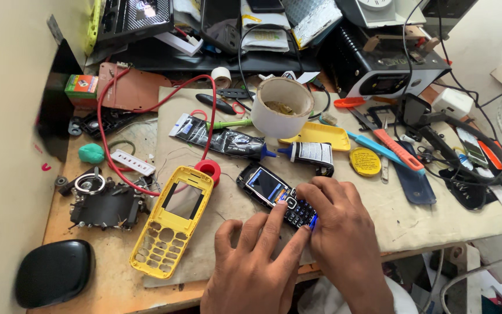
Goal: The person repairs a feature phone at a cluttered workbench: they handle a keypad membrane, press buttons and test a black phone, then fit the keypad into a yellow replacement housing, snap the housing together, and power the reassembled yellow phone on, pressing keys and checking the screen.
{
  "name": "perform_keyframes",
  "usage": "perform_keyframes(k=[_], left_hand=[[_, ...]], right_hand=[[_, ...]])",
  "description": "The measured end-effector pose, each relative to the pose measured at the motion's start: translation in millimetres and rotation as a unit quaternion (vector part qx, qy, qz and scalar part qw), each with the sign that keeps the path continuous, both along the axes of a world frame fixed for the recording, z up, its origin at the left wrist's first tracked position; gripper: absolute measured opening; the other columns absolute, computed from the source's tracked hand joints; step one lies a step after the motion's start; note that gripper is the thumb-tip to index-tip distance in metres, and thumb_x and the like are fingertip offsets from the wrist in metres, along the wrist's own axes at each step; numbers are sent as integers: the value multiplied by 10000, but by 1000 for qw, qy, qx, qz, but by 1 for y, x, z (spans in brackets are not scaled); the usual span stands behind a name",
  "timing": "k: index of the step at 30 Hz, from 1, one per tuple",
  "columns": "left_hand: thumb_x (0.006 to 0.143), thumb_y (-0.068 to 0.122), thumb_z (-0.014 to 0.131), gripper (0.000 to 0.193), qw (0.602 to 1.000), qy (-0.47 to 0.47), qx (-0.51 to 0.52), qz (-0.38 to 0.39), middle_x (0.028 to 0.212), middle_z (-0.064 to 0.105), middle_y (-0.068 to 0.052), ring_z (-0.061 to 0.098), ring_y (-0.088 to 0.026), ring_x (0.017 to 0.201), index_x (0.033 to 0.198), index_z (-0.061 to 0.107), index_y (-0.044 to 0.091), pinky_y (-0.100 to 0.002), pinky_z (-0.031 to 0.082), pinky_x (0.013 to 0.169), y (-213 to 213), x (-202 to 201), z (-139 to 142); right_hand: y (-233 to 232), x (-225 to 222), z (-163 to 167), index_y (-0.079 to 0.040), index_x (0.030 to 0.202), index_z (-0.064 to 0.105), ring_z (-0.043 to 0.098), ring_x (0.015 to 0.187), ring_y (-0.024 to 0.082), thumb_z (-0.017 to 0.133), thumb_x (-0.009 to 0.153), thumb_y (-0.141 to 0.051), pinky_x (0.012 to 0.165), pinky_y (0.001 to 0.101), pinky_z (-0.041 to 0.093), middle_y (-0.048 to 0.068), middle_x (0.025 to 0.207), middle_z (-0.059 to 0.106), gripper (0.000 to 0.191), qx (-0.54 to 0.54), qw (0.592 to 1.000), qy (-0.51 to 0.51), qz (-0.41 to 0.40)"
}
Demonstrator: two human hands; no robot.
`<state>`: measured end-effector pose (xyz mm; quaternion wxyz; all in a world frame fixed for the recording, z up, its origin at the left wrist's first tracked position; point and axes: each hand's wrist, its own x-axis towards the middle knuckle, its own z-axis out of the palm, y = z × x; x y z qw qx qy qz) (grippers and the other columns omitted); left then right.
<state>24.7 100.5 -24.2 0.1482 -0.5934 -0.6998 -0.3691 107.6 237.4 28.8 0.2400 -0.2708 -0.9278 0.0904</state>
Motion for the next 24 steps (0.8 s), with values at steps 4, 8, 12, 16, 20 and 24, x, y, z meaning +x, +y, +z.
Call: perform_keyframes(k=[4,8,12,16,20,24], left_hand=[[829,262,719,469,1000,5,2,9,1456,538,-220,542,-298,1231,1281,700,137,-559,355,970,0,3,3],[850,254,708,452,1000,4,4,13,1456,542,-210,544,-295,1235,1289,700,146,-555,358,979,-2,5,4],[836,250,702,467,1000,1,1,10,1456,540,-212,537,-307,1238,1291,697,145,-559,356,980,-3,7,5],[848,250,701,459,1000,2,1,13,1458,541,-206,536,-296,1243,1296,695,148,-555,354,991,-3,6,5],[832,248,704,476,1000,-3,2,5,1454,543,-217,533,-304,1240,1295,696,138,-553,352,982,-3,5,7],[857,255,712,461,1000,-4,1,0,1452,541,-227,532,-301,1237,1300,695,129,-548,354,980,-4,4,7]], right_hand=[[0,2,3,-108,1059,708,600,1077,340,639,715,20,894,466,503,78,1151,676,373,-3,1000,1,3],[3,8,4,-96,1048,693,599,1080,343,590,708,68,900,471,499,83,1149,668,391,-5,999,26,35],[3,12,3,-99,1056,694,599,1069,340,560,700,97,899,476,497,82,1135,664,428,-14,998,33,46],[4,11,1,-106,1035,702,608,1075,335,547,705,105,907,465,505,84,1127,672,421,-24,998,48,46],[6,11,0,-92,1033,700,619,1074,342,528,703,116,904,459,504,100,1125,686,427,-17,996,66,54],[7,13,-2,-50,1038,673,683,928,270,534,803,100,822,383,554,110,1000,676,312,-141,982,121,6]])
